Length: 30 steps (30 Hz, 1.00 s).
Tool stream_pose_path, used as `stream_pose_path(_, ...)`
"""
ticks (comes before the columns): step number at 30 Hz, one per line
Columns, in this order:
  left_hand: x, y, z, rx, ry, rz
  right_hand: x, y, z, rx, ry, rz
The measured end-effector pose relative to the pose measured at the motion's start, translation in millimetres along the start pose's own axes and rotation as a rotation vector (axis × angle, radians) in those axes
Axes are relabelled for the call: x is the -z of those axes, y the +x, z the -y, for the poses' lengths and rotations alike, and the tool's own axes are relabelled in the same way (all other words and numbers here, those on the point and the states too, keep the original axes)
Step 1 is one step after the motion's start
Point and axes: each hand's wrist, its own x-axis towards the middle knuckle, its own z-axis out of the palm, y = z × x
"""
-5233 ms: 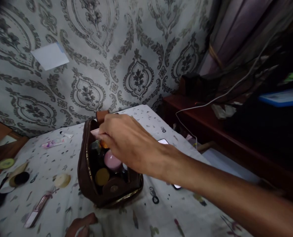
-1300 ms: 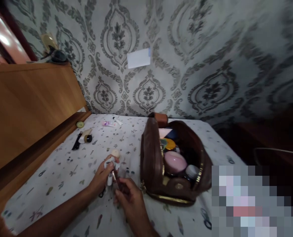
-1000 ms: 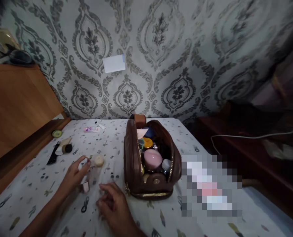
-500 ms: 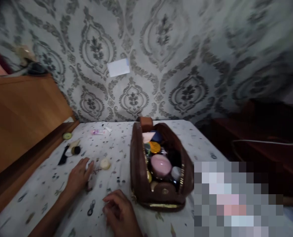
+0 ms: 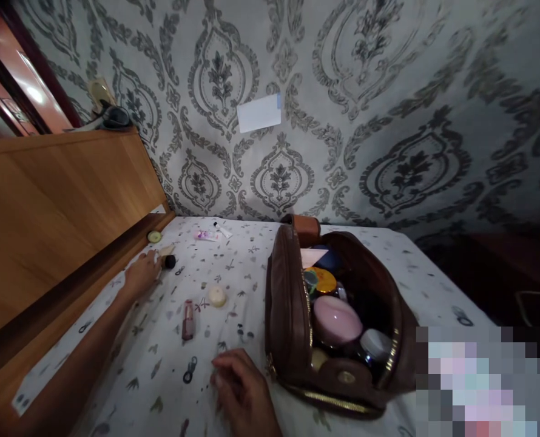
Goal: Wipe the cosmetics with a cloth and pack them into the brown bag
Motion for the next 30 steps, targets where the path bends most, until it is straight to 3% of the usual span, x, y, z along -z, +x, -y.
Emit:
stream_pose_path(4,-2.2,20,13,-0.023,0.009,0.116,-4,0,-5,0.024,0.015,-0.069)
stream_pose_path(8,-5.2,22,13,-0.054,0.019,0.164,-7,1,-12,0.056,0.003,-0.052)
stream_pose_path(13,-6.1,13,4,-0.046,-0.021,0.087,-4,1,-5,0.052,0.001,-0.001)
stream_pose_path(18,20.7,-4,17,-0.074,-0.180,-0.045,-4,-1,11,0.038,0.005,0.014)
stream_pose_path(22,41.7,-54,15,-0.235,-0.364,-0.019,-8,-7,14,-0.012,0.066,-0.006)
stream_pose_path(26,34.4,-133,-8,-0.529,-0.579,0.068,-10,-10,14,0.025,0.145,0.022)
stream_pose_path(28,19.5,-174,-20,-0.766,-0.538,-0.064,-9,-11,18,0.078,0.150,0.045)
stream_pose_path(30,0.4,-207,-31,-0.875,-0.460,-0.196,-7,-11,25,0.136,0.125,0.023)
